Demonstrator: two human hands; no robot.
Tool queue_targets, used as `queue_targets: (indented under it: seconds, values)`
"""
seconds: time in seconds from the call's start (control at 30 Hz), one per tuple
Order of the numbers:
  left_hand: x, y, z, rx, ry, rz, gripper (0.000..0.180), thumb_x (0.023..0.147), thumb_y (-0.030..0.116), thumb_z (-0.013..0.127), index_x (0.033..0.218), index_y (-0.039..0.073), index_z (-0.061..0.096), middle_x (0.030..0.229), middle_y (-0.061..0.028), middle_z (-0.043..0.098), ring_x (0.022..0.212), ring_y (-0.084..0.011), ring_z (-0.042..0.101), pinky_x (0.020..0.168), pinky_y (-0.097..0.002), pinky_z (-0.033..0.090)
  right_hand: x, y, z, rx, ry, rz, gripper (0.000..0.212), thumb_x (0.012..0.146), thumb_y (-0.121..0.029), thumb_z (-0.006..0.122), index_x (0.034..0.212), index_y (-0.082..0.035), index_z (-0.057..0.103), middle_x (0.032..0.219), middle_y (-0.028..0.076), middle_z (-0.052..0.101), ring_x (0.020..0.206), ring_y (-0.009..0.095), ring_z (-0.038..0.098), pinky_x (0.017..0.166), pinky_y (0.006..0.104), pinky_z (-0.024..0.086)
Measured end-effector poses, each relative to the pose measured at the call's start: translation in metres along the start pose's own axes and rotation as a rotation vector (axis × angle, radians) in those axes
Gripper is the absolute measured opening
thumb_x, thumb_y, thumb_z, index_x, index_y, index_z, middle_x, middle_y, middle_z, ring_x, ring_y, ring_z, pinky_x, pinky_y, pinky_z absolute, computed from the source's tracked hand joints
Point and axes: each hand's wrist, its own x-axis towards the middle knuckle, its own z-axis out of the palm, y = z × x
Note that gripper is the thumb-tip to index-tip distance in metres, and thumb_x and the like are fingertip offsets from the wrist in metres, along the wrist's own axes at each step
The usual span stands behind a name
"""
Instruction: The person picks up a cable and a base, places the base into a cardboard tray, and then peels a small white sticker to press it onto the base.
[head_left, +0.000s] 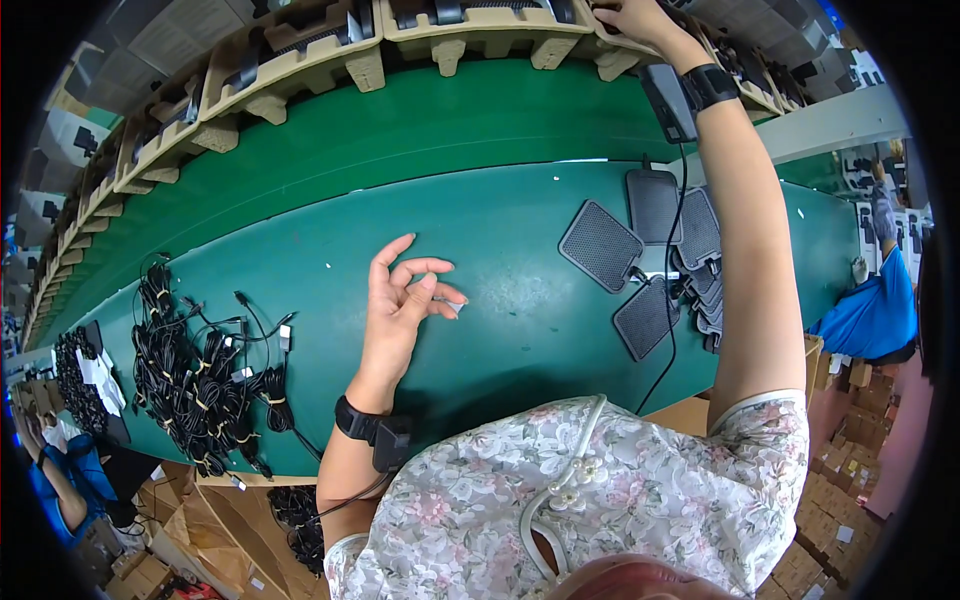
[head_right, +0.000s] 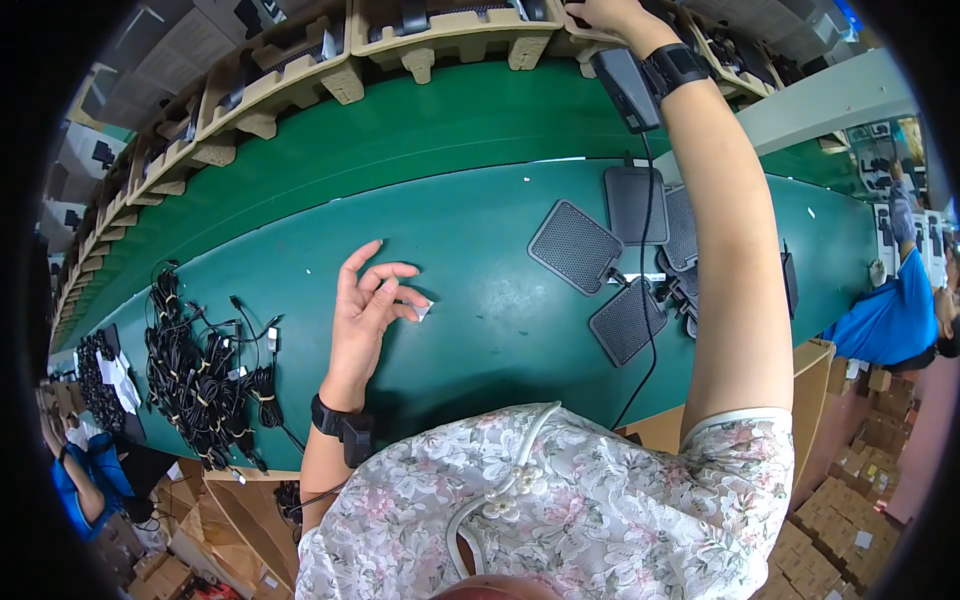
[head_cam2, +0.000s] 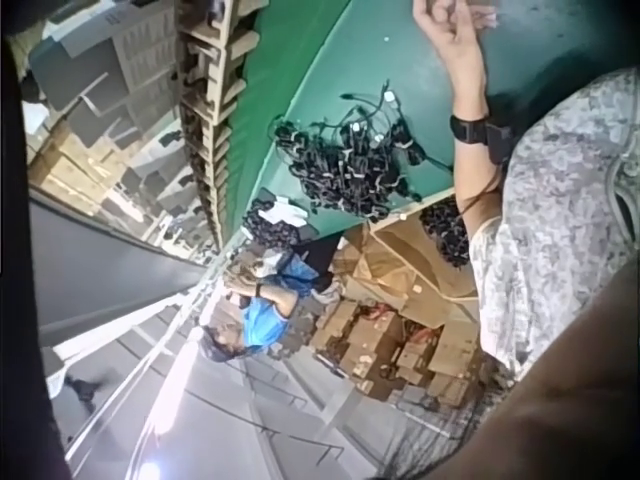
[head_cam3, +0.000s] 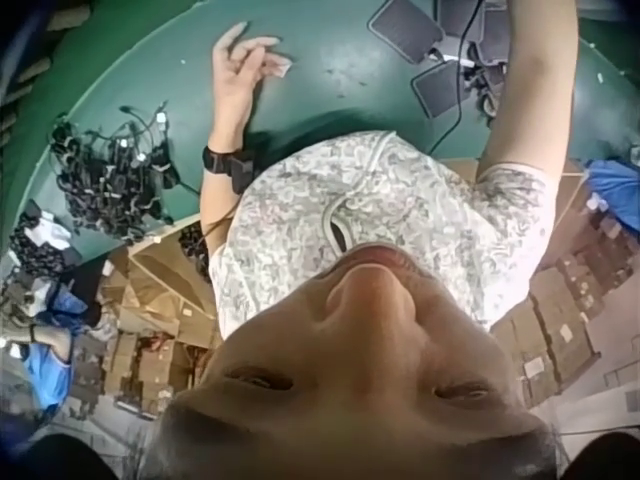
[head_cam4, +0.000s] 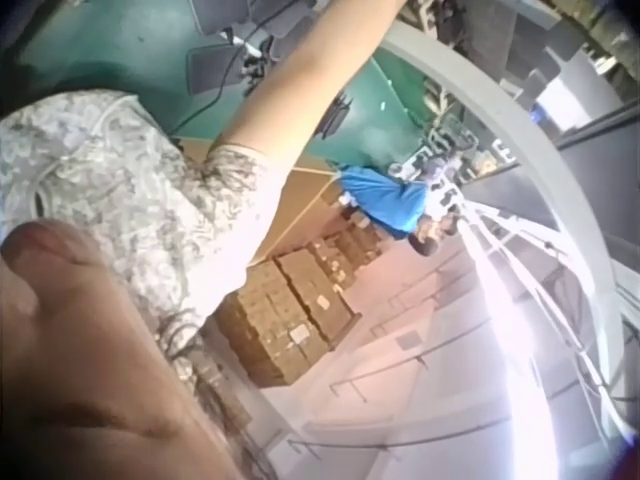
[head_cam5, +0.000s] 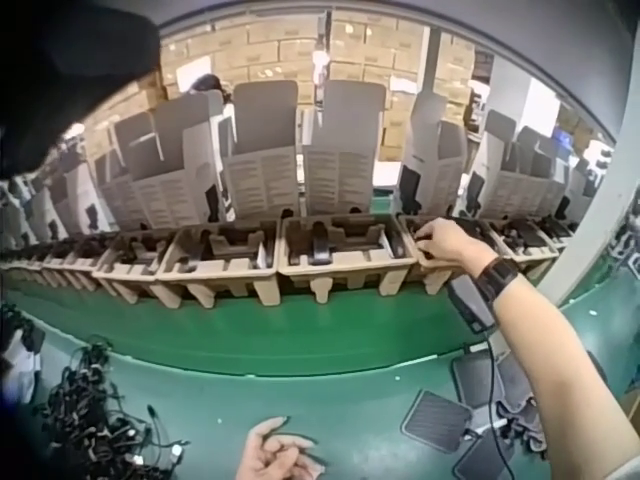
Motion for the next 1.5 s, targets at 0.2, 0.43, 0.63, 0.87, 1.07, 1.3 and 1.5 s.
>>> queue_targets:
  seconds: [0.2,0.43,0.63,0.87,1.07,1.3,1.5]
  values:
    - [0.003,0.004,-0.003,-0.025,0.005,0.008,0.043,0.093,0.009,0.049,0.130,0.003,0.027,0.107,-0.0153,0.056,0.079,-0.0228,0.063,0.066,-0.0311,0.052,0.011,-0.019,0.017,0.058,0.388,0.339,0.024,0.066,-0.014,0.072,0.085,-0.001,0.065,0.082,0.020,0.063,0.082,0.037,0.061,0.072,0.0415,0.049]
    - [0.001,0.007,-0.010,-0.025,0.007,0.009,0.038,0.094,0.007,0.046,0.128,0.003,0.030,0.107,-0.0154,0.056,0.080,-0.0224,0.062,0.068,-0.0316,0.052,-0.006,-0.011,-0.006,0.208,0.222,0.063,0.022,0.065,-0.013,0.071,0.082,-0.001,0.063,0.077,0.019,0.062,0.076,0.036,0.061,0.070,0.0404,0.049]
    - [0.002,0.009,-0.019,-0.026,-0.007,0.013,0.033,0.094,0.006,0.045,0.125,0.002,0.035,0.107,-0.0150,0.056,0.081,-0.0217,0.062,0.070,-0.0312,0.051,-0.001,-0.016,0.012,0.126,0.399,0.120,0.019,0.069,-0.013,0.067,0.082,-0.001,0.063,0.075,0.018,0.062,0.081,0.035,0.060,0.073,0.0412,0.048]
    - [-0.001,0.009,-0.029,-0.030,-0.041,0.013,0.028,0.095,0.007,0.045,0.121,0.001,0.040,0.107,-0.0144,0.056,0.081,-0.0209,0.062,0.070,-0.0307,0.051,-0.035,-0.028,0.000,-0.021,0.249,0.034,0.015,0.074,-0.020,0.057,0.081,-0.008,0.065,0.084,0.017,0.062,0.088,0.031,0.058,0.076,0.0393,0.044]
    - [0.012,0.004,-0.032,-0.048,-0.065,0.034,0.026,0.095,0.008,0.045,0.120,0.001,0.041,0.107,-0.0146,0.056,0.082,-0.0211,0.062,0.072,-0.0311,0.051,-0.046,-0.058,-0.004,-0.335,0.533,-0.360,0.022,0.080,-0.019,0.058,0.094,-0.004,0.061,0.084,0.015,0.062,0.081,0.028,0.058,0.071,0.0375,0.044]
    - [0.014,0.000,-0.034,-0.027,-0.040,0.027,0.025,0.095,0.009,0.046,0.118,0.001,0.041,0.105,-0.0148,0.056,0.083,-0.0218,0.062,0.073,-0.0314,0.052,-0.200,-0.178,-0.009,-0.432,-0.439,-0.170,0.082,0.070,-0.057,0.059,0.127,0.000,0.046,0.093,0.015,0.059,0.086,0.023,0.059,0.061,0.0322,0.049]
    - [0.021,0.001,-0.033,0.000,-0.042,0.031,0.024,0.095,0.008,0.045,0.117,0.000,0.043,0.106,-0.0147,0.057,0.084,-0.0209,0.062,0.074,-0.0303,0.051,-0.244,-0.156,0.023,-0.480,-0.254,-0.274,0.073,0.077,-0.045,0.061,0.127,0.003,0.044,0.102,0.022,0.060,0.087,0.027,0.060,0.064,0.0354,0.051]
